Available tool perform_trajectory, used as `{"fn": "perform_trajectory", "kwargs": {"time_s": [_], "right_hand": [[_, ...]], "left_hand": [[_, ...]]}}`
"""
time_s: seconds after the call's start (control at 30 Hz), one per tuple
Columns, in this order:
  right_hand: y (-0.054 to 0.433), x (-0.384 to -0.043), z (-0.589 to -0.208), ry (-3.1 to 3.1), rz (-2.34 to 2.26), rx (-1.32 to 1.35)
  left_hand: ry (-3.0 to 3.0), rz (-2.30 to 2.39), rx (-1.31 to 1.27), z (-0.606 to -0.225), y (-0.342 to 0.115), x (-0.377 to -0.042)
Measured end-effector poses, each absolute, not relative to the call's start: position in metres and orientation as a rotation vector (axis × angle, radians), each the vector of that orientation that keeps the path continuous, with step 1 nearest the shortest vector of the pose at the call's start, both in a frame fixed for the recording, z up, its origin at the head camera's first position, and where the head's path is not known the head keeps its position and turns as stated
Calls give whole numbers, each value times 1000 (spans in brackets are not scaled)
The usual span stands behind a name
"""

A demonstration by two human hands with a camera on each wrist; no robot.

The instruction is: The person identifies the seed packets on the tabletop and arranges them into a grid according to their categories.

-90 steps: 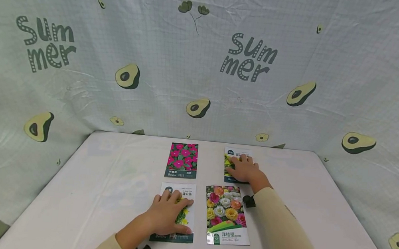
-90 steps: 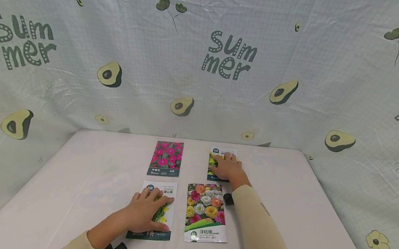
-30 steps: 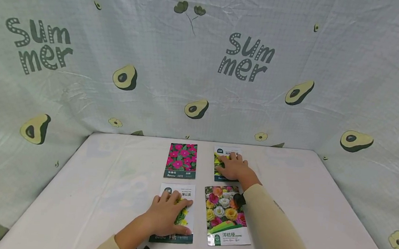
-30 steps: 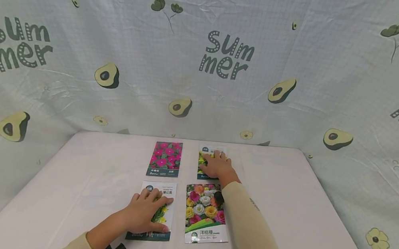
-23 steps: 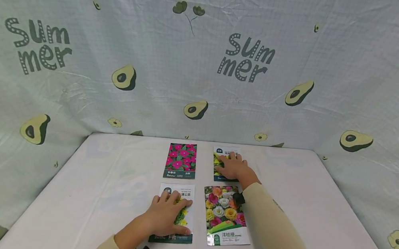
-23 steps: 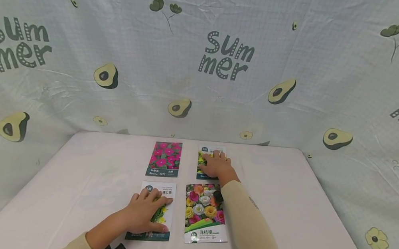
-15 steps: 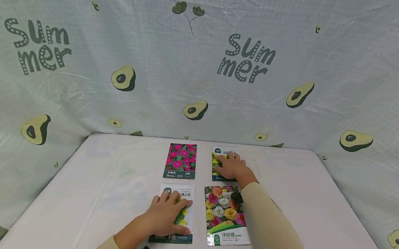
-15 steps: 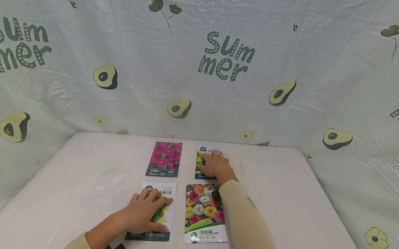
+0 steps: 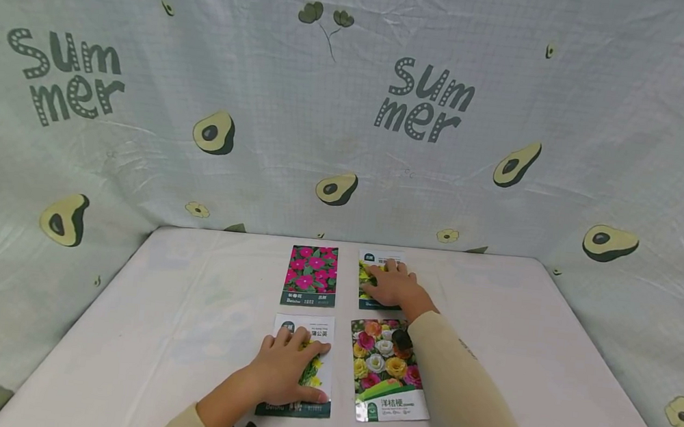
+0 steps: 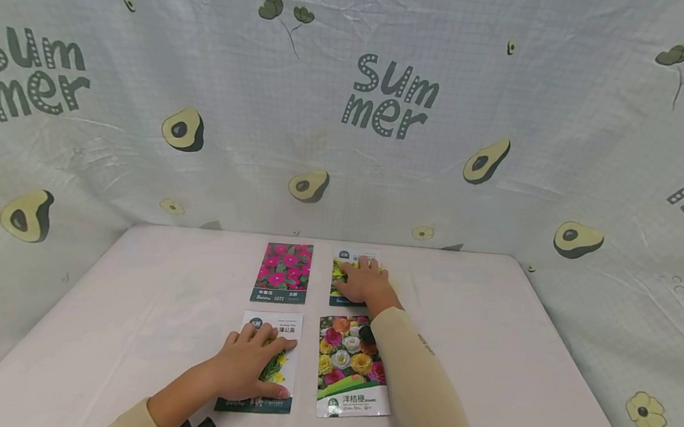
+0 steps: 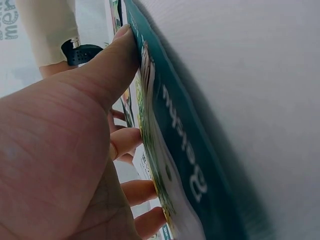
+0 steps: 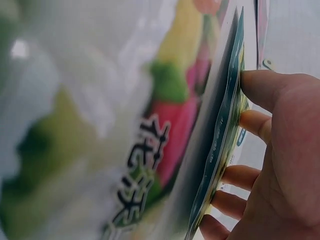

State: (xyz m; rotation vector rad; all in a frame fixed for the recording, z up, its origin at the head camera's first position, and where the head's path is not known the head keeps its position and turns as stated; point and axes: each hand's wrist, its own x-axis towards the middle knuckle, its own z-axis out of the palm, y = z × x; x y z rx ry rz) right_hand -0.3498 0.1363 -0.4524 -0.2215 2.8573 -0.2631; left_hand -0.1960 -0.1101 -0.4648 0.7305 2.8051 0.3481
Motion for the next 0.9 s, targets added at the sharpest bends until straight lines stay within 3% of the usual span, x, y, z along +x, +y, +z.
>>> {"fn": "perform_trajectory", "kwargs": {"time_s": [0.9], "right_hand": [[116, -338, -454, 2888, -242, -203]], "left_hand": [[2789, 330, 762, -462, -118, -186]]}}
